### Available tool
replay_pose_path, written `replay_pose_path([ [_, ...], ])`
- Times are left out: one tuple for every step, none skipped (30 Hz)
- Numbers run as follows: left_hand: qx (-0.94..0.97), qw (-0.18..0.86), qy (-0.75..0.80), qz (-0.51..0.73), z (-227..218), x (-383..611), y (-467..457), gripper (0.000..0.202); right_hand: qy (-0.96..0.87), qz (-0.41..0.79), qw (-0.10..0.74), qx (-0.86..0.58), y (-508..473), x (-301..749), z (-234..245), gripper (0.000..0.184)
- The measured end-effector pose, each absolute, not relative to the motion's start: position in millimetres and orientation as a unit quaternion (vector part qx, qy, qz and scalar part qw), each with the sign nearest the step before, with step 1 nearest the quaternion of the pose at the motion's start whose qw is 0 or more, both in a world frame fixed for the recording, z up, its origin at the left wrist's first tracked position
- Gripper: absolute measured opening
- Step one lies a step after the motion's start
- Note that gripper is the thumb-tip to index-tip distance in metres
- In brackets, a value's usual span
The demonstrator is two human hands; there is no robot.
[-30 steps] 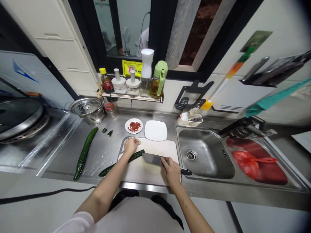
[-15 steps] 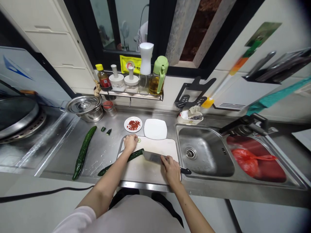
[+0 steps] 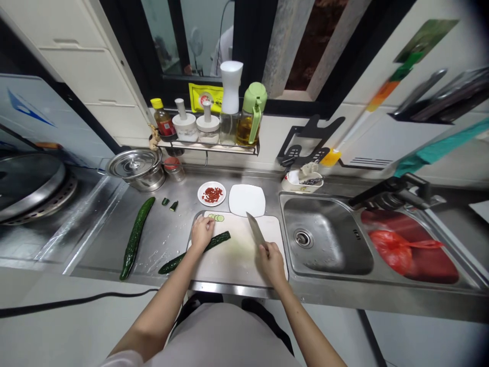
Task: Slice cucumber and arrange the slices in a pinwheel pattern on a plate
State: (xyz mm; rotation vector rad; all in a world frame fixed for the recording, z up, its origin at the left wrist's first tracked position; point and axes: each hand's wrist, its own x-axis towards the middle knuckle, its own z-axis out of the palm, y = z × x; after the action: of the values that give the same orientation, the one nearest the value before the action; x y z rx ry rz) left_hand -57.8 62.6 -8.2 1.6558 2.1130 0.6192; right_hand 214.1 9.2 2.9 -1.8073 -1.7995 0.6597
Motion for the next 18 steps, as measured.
replay_pose_path([
  [0.607,0.187,0.741,0.219,-8,-57,54,0.023,-0.661,0.25,0.252,-0.662,11,214,4,0.036],
  [0.621,0.18,0.732,0.215,-7,-56,47,0.023,-0.662,0.254,0.252,-0.658,13,214,5,0.036],
  [0.634,0.174,0.724,0.209,-7,-55,40,0.023,-0.666,0.255,0.251,-0.654,15,214,6,0.035],
  [0.645,0.169,0.717,0.205,-6,-53,35,0.023,-0.671,0.254,0.249,-0.65,16,213,7,0.035],
  [0.653,0.166,0.711,0.202,-6,-52,30,0.023,-0.676,0.252,0.246,-0.647,17,212,8,0.035],
  [0.659,0.165,0.706,0.201,-6,-50,27,0.024,-0.681,0.25,0.241,-0.645,19,211,9,0.035],
  [0.664,0.165,0.701,0.202,-6,-48,26,0.024,-0.684,0.249,0.234,-0.644,20,209,10,0.035],
  [0.669,0.168,0.695,0.204,-6,-47,25,0.024,-0.687,0.249,0.226,-0.644,20,207,11,0.035],
  [0.675,0.173,0.688,0.206,-6,-46,24,0.024,-0.691,0.249,0.215,-0.644,21,205,12,0.034],
  [0.682,0.178,0.679,0.207,-7,-45,24,0.024,-0.696,0.249,0.203,-0.642,21,202,13,0.033],
  [0.691,0.185,0.668,0.207,-8,-43,24,0.024,-0.703,0.249,0.189,-0.639,22,200,14,0.032],
  [0.701,0.191,0.656,0.206,-9,-42,25,0.023,-0.71,0.249,0.173,-0.636,22,198,15,0.03],
  [0.71,0.196,0.644,0.206,-10,-41,25,0.024,-0.717,0.25,0.154,-0.632,22,196,16,0.028],
  [0.718,0.2,0.634,0.206,-11,-41,25,0.024,-0.722,0.253,0.132,-0.63,22,194,17,0.027],
  [0.724,0.203,0.626,0.207,-12,-40,24,0.025,-0.724,0.259,0.106,-0.63,22,191,18,0.025],
  [0.727,0.205,0.62,0.21,-13,-39,24,0.025,-0.724,0.266,0.081,-0.631,21,189,18,0.024],
  [0.73,0.206,0.616,0.213,-14,-39,24,0.026,-0.723,0.273,0.058,-0.632,21,186,19,0.023],
  [0.731,0.207,0.614,0.215,-15,-39,25,0.027,-0.721,0.281,0.039,-0.632,21,184,19,0.022],
])
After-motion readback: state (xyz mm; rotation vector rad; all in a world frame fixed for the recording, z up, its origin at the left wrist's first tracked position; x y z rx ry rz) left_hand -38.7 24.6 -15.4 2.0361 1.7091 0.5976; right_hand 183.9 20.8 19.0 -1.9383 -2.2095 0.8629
